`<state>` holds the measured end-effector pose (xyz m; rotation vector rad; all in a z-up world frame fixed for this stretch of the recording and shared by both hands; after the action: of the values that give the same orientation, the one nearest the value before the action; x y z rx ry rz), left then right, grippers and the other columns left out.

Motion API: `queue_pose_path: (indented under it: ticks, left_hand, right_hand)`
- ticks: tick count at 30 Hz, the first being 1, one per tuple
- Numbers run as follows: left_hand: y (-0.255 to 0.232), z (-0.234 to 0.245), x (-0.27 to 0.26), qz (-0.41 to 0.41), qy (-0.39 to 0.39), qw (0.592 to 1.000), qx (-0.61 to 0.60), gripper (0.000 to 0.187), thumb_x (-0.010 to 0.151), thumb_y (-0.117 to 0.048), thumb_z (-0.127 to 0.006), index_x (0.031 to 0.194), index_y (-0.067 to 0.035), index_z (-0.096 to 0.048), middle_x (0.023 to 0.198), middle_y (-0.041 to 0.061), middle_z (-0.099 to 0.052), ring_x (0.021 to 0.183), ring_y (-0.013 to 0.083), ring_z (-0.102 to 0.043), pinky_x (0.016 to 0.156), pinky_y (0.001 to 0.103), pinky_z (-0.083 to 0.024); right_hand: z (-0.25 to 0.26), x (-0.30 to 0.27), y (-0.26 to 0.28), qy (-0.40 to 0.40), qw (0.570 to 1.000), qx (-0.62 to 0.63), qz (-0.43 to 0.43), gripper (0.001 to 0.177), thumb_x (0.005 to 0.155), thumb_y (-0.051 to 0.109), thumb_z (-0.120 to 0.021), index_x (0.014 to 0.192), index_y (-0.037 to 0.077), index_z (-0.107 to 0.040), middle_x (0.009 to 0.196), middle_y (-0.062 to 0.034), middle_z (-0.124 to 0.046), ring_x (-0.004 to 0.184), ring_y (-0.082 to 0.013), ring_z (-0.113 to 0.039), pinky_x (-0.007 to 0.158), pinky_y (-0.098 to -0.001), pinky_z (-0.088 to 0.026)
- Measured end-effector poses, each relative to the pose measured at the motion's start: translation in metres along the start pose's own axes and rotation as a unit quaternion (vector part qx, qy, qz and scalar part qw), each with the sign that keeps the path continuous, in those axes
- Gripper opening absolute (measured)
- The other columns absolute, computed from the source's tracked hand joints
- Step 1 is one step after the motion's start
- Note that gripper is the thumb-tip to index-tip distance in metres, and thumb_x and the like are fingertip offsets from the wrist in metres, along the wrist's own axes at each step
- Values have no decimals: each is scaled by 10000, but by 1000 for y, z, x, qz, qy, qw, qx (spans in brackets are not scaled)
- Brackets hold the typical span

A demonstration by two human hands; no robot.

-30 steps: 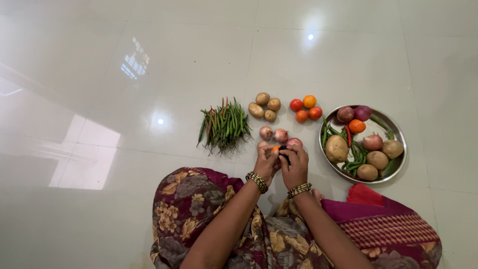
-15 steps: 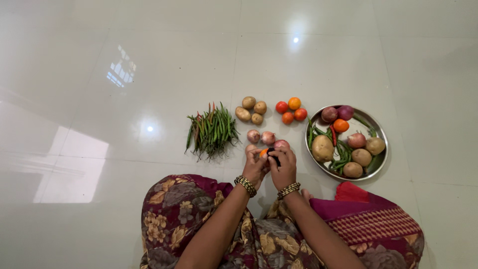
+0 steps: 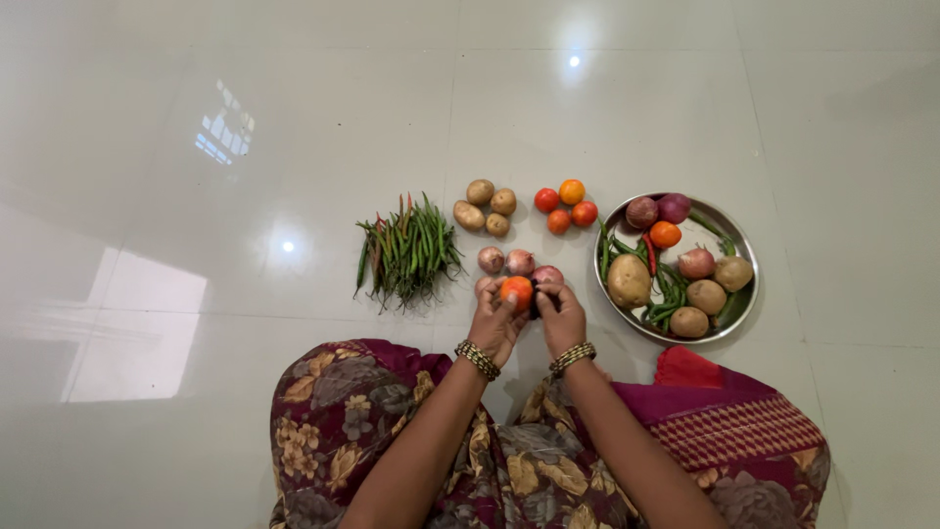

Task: The person sits on the floor and peels tomatoes using a small knife. They hold a tomato in one hand and carefully remove the skin with the other, placing the peeled tomato aside.

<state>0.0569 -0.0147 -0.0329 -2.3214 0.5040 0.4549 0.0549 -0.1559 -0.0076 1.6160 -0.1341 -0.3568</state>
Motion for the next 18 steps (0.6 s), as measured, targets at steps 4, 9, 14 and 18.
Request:
queue_pose_path:
  ticks: [4, 9, 14, 18]
  left_hand:
    - [-6, -4, 1, -15, 5, 1000, 11, 499, 991, -218, -635, 1445, -193, -431, 1297, 48, -564, 1080, 173, -600, 867, 336, -535]
    - [-8, -11, 1, -15, 43, 998, 43, 569, 998, -215, -657, 1518, -175, -428, 1325, 57, -555, 1109, 159, -583, 908, 329, -533]
    - [-1, -28, -10, -3, 109, 985, 131, 656, 988, -209, -632, 1584, -160, -361, 1372, 35, -513, 1162, 170, -579, 963, 356, -543]
    - [5, -37, -17, 9, 160, 975, 154, 723, 1024, -236, -612, 1652, -174, -260, 1447, 37, -509, 1221, 132, -569, 993, 308, -539]
  right_hand:
    - [-10, -22, 31, -6, 974, -194, 119, 149, 861, 28, -737, 1003, 44, -698, 1081, -86, -692, 987, -212, -682, 892, -328, -545]
    - [-4, -21, 42, -35, 961, -205, 180, 169, 842, 4, -725, 1001, 46, -687, 1093, -79, -706, 1027, -208, -685, 920, -328, -534]
    - [11, 12, -7, 5, 998, 45, -46, 149, 984, -3, -575, 1056, 41, -698, 1109, -61, -716, 1004, -169, -674, 892, -304, -562]
    - [13, 19, -29, 22, 966, 200, -162, 132, 1014, -11, -567, 1105, 13, -660, 1098, -95, -704, 999, -190, -679, 893, -324, -575]
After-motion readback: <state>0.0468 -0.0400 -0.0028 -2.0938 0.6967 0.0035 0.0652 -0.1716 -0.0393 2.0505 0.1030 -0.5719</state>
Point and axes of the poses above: each hand's wrist, its own x-axis towards the middle knuckle, its own z-axis out of the back of the hand, y = z × x, the point moved 7 cm from there along x, towards the middle knuckle
